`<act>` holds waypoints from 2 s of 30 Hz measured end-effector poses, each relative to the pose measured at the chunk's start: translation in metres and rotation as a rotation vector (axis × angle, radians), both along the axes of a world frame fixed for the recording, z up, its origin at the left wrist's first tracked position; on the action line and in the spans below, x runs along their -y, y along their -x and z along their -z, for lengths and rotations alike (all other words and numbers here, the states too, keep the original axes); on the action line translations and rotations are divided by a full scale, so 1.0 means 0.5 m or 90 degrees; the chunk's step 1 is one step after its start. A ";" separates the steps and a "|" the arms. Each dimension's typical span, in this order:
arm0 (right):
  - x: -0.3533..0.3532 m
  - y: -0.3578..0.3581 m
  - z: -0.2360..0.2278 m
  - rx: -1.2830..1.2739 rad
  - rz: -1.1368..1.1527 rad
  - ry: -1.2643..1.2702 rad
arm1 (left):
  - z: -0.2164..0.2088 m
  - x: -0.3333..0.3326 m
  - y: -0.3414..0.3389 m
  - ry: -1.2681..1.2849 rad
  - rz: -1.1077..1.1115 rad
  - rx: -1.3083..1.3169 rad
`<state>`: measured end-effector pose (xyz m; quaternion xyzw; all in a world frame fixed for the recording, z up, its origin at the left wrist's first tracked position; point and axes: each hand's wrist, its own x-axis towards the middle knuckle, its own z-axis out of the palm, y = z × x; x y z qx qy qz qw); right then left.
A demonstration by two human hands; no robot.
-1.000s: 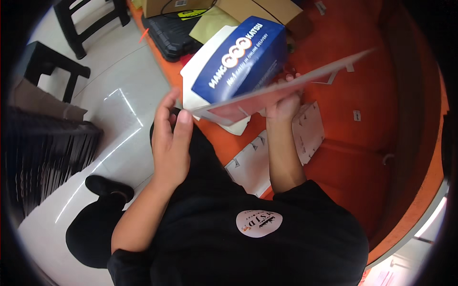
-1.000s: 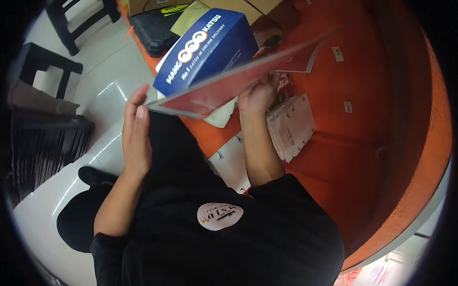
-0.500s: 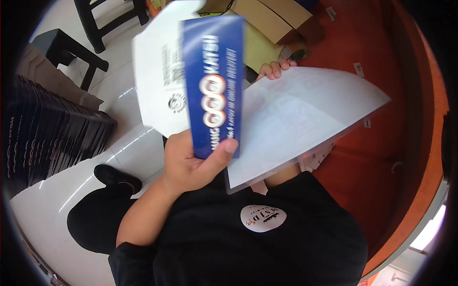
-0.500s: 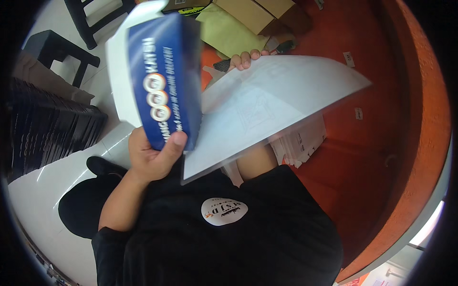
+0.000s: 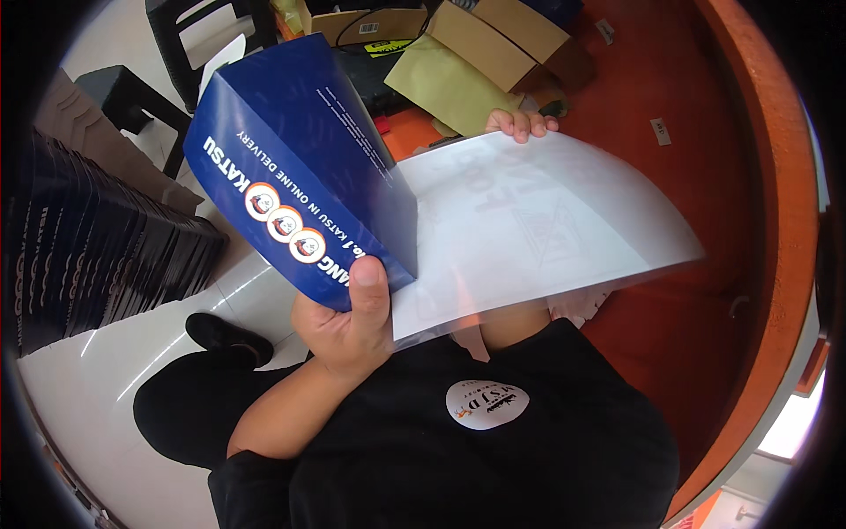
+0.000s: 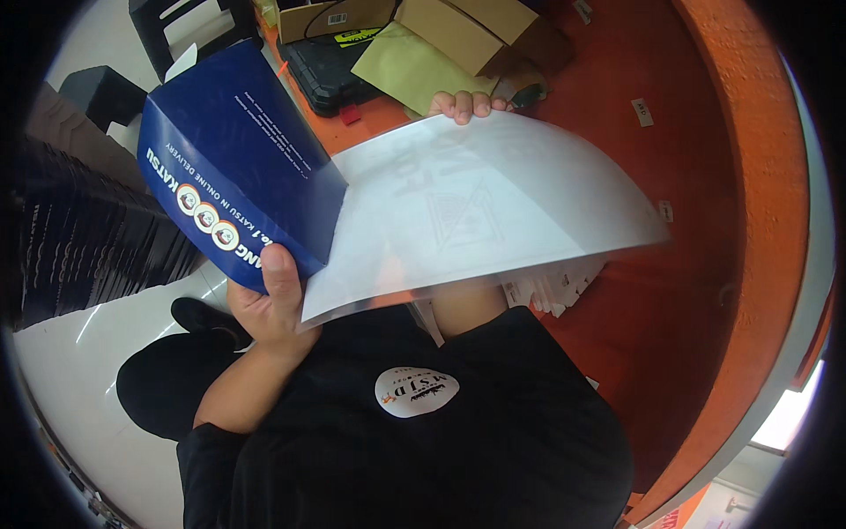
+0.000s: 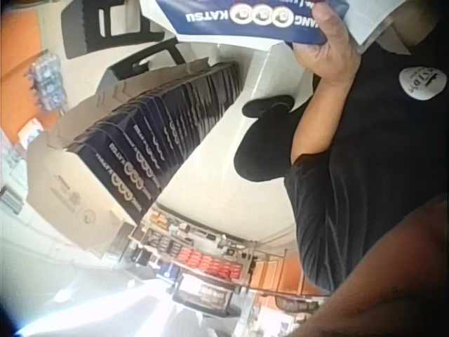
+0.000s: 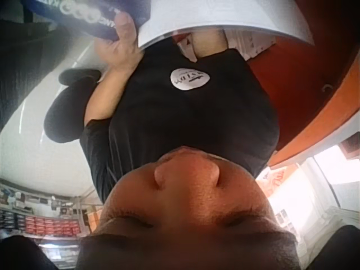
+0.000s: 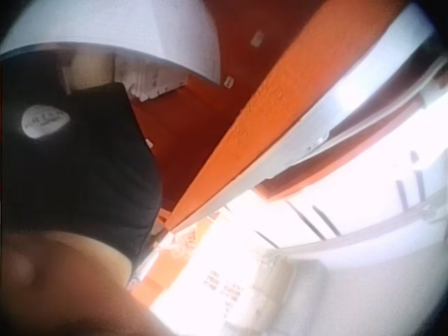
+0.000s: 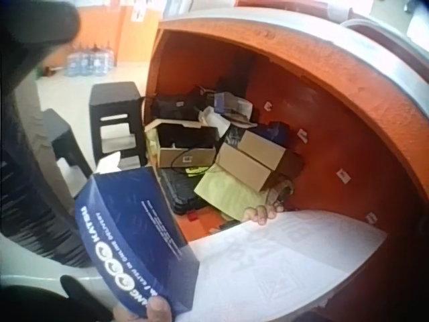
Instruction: The person folds flat cardboard sheets into boxes, inserts blue inner boxes into them, and places the assembled units into an orange storage compartment.
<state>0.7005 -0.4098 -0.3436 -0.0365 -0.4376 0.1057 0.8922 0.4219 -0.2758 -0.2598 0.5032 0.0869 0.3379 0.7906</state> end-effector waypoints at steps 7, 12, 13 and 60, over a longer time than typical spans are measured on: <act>-0.017 0.011 -0.044 0.036 -0.005 0.000 | -0.019 -0.025 0.011 0.042 0.008 -0.011; -0.036 0.013 -0.023 0.015 -0.032 -0.053 | -0.028 -0.027 0.009 0.030 0.006 -0.015; -0.034 0.011 -0.012 -0.018 -0.024 -0.068 | -0.025 -0.025 0.005 0.011 0.000 -0.035; 0.370 0.346 -0.192 -0.569 0.570 0.392 | 0.019 -0.106 -0.025 -0.048 -0.098 -0.014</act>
